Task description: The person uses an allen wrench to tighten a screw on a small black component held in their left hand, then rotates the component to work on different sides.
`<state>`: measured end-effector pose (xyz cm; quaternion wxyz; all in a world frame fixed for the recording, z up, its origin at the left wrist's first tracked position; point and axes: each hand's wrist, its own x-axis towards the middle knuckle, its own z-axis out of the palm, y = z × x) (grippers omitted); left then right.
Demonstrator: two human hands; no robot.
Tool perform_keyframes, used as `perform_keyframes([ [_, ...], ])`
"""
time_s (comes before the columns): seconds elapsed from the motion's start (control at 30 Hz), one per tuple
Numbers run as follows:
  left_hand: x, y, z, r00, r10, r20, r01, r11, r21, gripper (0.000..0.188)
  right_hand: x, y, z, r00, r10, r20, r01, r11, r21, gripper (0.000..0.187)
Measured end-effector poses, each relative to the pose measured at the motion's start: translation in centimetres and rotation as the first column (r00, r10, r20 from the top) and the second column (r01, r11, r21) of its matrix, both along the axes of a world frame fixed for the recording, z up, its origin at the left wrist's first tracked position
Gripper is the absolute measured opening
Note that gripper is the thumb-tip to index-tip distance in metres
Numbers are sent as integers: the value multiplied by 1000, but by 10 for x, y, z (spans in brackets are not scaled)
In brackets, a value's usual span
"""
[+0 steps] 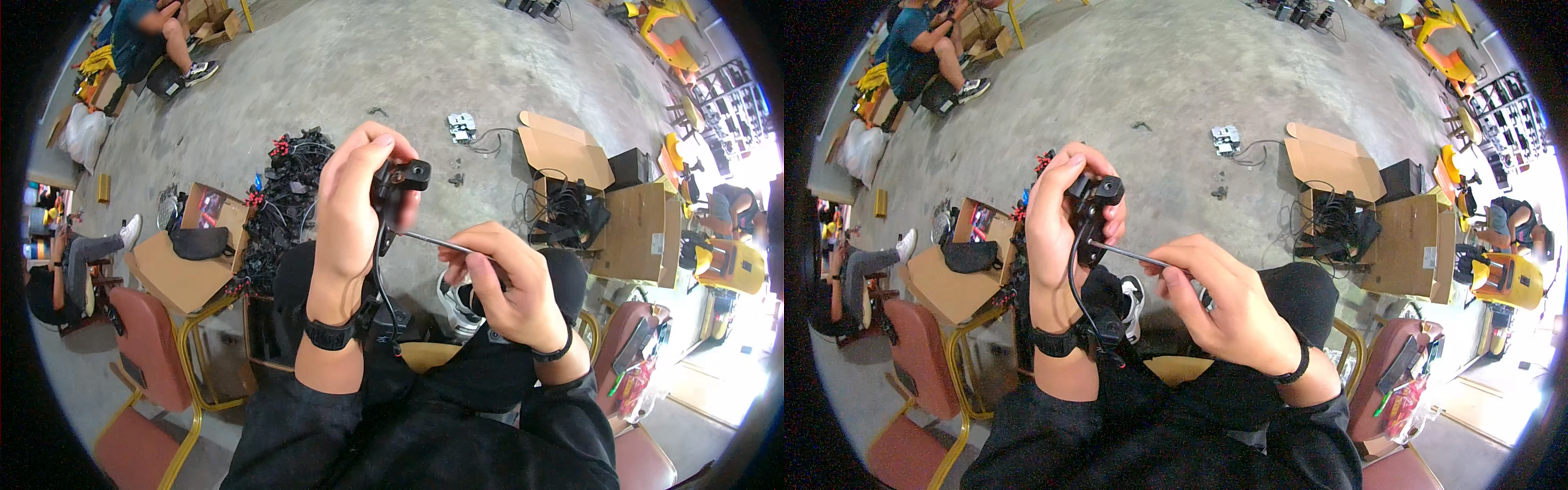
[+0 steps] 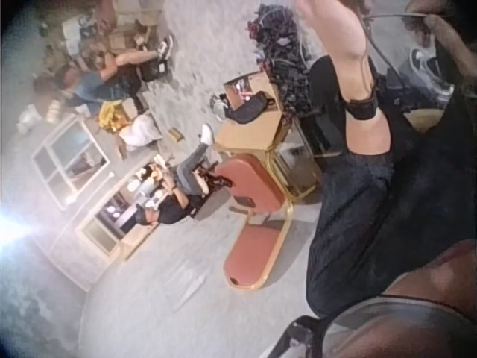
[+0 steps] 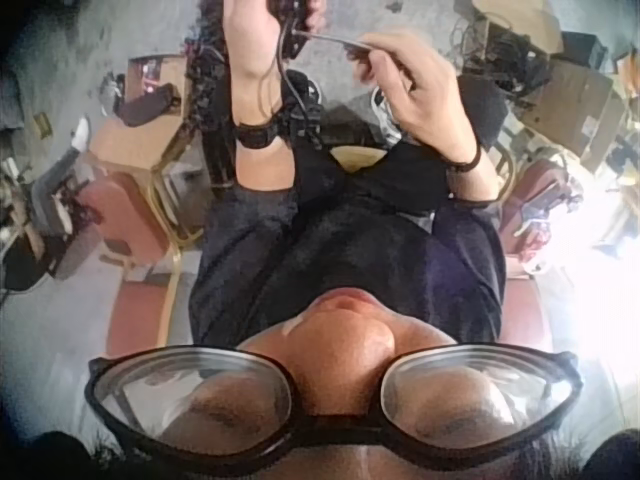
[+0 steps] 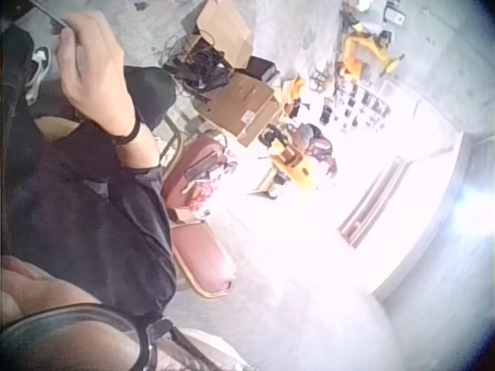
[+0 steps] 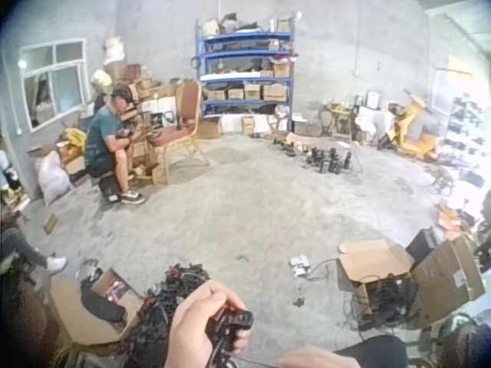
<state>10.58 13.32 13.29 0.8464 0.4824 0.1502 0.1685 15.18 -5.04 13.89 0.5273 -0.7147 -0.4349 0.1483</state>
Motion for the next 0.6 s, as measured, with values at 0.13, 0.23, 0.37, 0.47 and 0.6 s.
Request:
perform_keyframes([
  [0.13,0,-5,0,996,34,81,-40,997,71,25,-2,-2,3,830,85,-551,-87,996,23,23],
  [0.23,-2,-8,1,988,50,148,-70,988,135,24,0,-1,1,647,213,-733,-173,976,131,31],
  [0.37,-4,-2,-1,964,6,267,-40,992,123,25,-7,3,1,633,161,-757,-150,985,84,24],
  [0.47,0,-3,-1,969,-22,247,21,1000,5,27,-5,6,-4,988,33,-149,-32,999,6,20],
  [0.6,1,-4,5,987,-46,153,52,998,-36,30,-7,7,-9,955,-28,297,2,996,87,26],
])
